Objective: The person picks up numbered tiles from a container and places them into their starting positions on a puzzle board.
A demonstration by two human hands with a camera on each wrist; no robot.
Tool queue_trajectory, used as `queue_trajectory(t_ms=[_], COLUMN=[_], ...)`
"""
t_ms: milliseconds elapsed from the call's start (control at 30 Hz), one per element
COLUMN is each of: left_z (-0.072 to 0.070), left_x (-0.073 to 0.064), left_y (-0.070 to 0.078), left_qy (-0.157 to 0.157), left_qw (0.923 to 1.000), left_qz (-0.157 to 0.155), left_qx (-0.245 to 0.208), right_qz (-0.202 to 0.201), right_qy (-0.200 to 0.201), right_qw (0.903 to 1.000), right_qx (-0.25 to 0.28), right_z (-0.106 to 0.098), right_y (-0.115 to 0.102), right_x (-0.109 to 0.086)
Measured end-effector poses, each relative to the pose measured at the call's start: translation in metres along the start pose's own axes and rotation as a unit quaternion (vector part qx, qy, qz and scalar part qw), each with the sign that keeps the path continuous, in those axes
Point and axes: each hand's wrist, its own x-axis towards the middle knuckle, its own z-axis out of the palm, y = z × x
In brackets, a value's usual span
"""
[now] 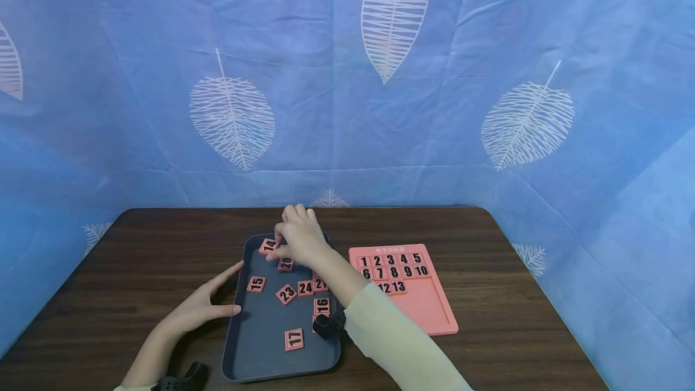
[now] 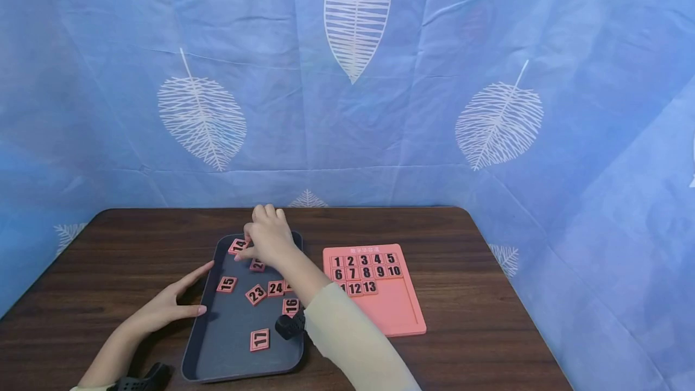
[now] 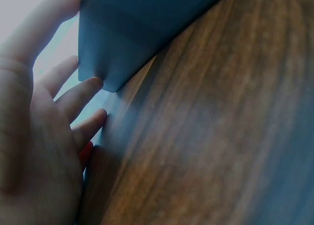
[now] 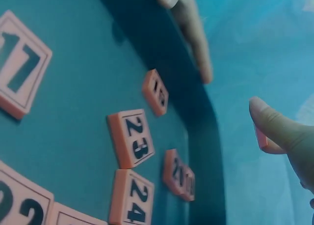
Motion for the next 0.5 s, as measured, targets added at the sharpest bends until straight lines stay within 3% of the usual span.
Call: queue_trajectory(t_ms=[300, 500], left_z=[0.0, 0.001], left_x=[0.0, -0.001], left_y=[-0.001, -0.002], left_qy=[0.003, 0.004], left_qw=[1.0, 1.0], left_qz=[0.001, 0.002], left_qx=[0.004, -0.004], right_qz=[0.051, 0.079], right_qy=[0.07, 0.125], right_qw=[0.9962, 0.9882], right_qx=[-0.003, 0.041], right_z=[-0.02, -0.027], right_y=[0.004, 0.005], right_x=[-0.028, -0.053])
